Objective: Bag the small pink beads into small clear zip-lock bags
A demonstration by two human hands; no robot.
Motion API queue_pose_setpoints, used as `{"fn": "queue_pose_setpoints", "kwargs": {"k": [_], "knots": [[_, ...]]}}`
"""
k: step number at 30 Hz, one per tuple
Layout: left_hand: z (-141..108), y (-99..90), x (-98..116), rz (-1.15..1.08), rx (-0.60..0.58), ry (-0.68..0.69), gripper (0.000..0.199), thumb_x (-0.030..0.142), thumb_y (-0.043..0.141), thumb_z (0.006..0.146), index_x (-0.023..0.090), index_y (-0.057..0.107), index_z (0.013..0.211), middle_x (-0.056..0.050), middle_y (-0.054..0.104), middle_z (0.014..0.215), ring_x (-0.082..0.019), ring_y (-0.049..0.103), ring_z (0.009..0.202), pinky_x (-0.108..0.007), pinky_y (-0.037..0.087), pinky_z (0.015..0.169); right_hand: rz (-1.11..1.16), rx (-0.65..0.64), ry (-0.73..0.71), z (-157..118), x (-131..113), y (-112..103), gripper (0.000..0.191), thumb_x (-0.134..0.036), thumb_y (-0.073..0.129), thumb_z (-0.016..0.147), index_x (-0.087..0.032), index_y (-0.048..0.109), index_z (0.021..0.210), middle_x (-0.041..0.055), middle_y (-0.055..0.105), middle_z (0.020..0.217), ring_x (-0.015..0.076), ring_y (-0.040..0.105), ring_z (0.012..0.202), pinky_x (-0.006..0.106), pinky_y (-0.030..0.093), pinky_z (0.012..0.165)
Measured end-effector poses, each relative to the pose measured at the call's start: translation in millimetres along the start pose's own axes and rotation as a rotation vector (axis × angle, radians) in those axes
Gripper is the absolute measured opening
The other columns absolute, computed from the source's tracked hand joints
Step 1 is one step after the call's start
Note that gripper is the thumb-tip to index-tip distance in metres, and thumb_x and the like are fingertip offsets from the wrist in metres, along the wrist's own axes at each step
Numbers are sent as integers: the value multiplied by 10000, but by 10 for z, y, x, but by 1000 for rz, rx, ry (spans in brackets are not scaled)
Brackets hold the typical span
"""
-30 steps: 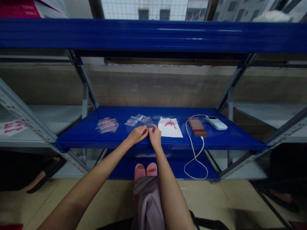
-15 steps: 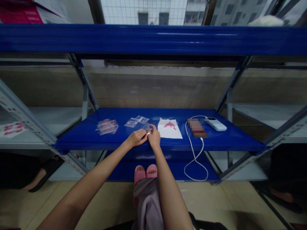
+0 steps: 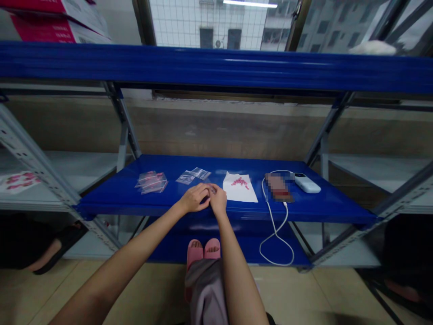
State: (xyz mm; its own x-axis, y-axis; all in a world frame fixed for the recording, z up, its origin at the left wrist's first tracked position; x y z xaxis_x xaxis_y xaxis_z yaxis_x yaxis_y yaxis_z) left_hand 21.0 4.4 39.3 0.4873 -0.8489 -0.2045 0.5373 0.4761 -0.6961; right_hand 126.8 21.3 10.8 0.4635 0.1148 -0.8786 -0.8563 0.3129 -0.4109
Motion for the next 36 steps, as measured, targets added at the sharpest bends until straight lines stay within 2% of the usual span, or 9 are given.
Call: {"fn": "queue_pose_setpoints", "kwargs": {"k": [4, 6, 8, 13, 16, 19, 24, 28, 36], "knots": [[66, -30, -29, -46, -53, -98, 458, 303, 528, 730, 131, 439, 1145, -157, 512, 1220, -282, 452, 1163, -521, 304, 1008, 124, -14, -38, 32, 11, -8, 231, -211, 496, 770, -180, 666, 924, 57, 699, 855, 177, 638, 774, 275, 473, 739], [98, 9, -5, -85, -124, -58, 555, 305, 535, 736, 131, 363, 1234, -151, 470, 1284, -279, 386, 1231, -543, 189, 1063, 150, -9, -26, 55, 29, -31, 206, -198, 502, 751, -161, 674, 859, 64, 699, 803, 186, 640, 729, 288, 481, 719], [107, 66, 7, -114, -198, 5, 593, 320, 541, 759, 141, 320, 1279, -139, 469, 1297, -262, 378, 1245, -535, 135, 1083, 163, 3, -11, 85, 61, -59, 178, -177, 517, 722, -145, 676, 796, 77, 697, 768, 207, 644, 732, 309, 484, 720], [86, 83, -196, -45, -219, 34, 687, 484, 587, 755, 138, 340, 1295, -149, 525, 1237, -251, 452, 1186, -479, 223, 1067, 507, -122, 44, 171, 177, -25, 190, -246, 571, 685, -166, 660, 832, 52, 702, 771, 194, 659, 650, 312, 510, 668], [105, 51, -310, 66, -227, 93, 625, 442, 573, 787, 168, 359, 1307, -131, 510, 1268, -239, 430, 1212, -463, 198, 1077, 646, -144, 84, 194, 221, -11, 215, -282, 602, 656, -165, 647, 831, 44, 702, 753, 181, 657, 623, 303, 514, 656], [136, 69, -322, 120, -226, 150, 593, 407, 562, 806, 183, 365, 1319, -113, 498, 1291, -234, 409, 1232, -456, 183, 1082, 586, -137, 43, 182, 189, -22, 194, -272, 594, 650, -162, 648, 800, 38, 699, 742, 178, 650, 647, 295, 508, 661], [114, 170, -183, 110, -160, 272, 504, 407, 506, 843, 155, 440, 1274, -108, 581, 1191, -198, 501, 1144, -355, 316, 1020, 410, -71, -27, 162, 149, -77, 194, -143, 506, 642, -177, 656, 760, 11, 698, 747, 164, 633, 718, 275, 497, 708], [109, 182, -188, 146, -133, 183, 498, 428, 489, 848, 142, 465, 1254, -119, 596, 1166, -203, 523, 1116, -348, 346, 993, 480, -116, 14, 179, 188, -74, 204, -191, 526, 666, -165, 653, 824, 11, 692, 735, 154, 634, 686, 270, 496, 694], [156, 158, -154, 168, -179, 141, 512, 448, 501, 835, 155, 462, 1253, -113, 557, 1227, -215, 491, 1156, -395, 267, 1053, 447, -122, 32, 177, 162, -90, 219, -207, 542, 679, -155, 649, 863, -4, 687, 725, 140, 619, 680, 237, 482, 653]]}}
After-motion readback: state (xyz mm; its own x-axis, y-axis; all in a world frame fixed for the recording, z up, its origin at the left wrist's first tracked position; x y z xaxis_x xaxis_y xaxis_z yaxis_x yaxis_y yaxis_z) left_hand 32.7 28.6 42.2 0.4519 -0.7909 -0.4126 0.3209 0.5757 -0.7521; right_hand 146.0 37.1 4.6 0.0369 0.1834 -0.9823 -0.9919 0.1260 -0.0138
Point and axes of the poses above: each hand's wrist, its own z-axis towards the middle knuckle, its own y-axis out of the palm, x = y × z, the point moved 5 cm from there along z, towards the middle knuckle
